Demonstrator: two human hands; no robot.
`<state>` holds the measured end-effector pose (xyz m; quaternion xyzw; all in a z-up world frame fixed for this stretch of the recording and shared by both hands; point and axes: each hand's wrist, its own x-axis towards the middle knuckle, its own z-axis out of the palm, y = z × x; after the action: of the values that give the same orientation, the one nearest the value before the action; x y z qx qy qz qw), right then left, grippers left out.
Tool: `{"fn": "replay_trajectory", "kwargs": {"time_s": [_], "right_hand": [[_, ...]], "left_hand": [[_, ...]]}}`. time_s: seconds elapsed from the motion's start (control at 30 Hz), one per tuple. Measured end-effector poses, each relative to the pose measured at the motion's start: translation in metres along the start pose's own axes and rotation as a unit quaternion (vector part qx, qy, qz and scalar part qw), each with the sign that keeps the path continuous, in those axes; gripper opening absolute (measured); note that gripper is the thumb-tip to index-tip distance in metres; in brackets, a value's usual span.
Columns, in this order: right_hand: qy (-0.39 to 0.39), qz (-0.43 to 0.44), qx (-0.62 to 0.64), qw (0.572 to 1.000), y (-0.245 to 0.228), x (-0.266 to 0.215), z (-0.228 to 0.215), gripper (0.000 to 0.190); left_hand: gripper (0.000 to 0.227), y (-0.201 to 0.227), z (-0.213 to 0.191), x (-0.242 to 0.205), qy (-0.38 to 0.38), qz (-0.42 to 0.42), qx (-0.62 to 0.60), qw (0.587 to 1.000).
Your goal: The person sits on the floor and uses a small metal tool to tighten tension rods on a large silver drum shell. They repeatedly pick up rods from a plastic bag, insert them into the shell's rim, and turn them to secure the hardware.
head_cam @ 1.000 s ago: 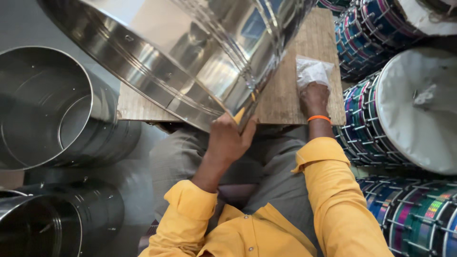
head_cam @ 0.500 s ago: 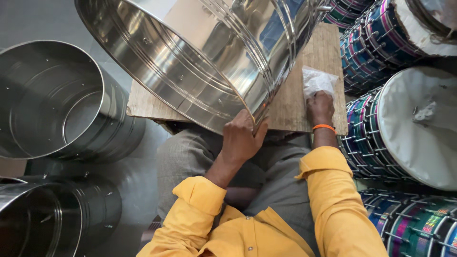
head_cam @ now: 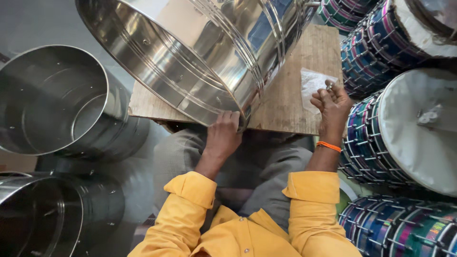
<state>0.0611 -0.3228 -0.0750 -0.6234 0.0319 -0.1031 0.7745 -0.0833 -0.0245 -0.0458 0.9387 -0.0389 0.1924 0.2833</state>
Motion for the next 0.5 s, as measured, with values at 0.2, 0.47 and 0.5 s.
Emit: {"fn": "replay_trajectory", "kwargs": {"time_s": [0.2,0.47,0.5], "right_hand": [[-0.068,0.024,0.062,0.995,-0.036,-0.022,0.048,0.021],[-0.103,0.015,0.139,0.985,-0.043,-0.027,0.059,0.028],[-0.106,0.016,0.149,0.983,-0.046,-0.027,0.055,0.026]], "left_hand": [[0.014,-0.002,0.011,-0.011,-0.04,-0.028,0.049,0.998],[0.025,0.02,-0.015,-0.024,-0.104,-0.026,0.02,0.994],[0.029,0.02,-0.031,-0.028,-0.142,-0.017,0.031,0.989]]}}
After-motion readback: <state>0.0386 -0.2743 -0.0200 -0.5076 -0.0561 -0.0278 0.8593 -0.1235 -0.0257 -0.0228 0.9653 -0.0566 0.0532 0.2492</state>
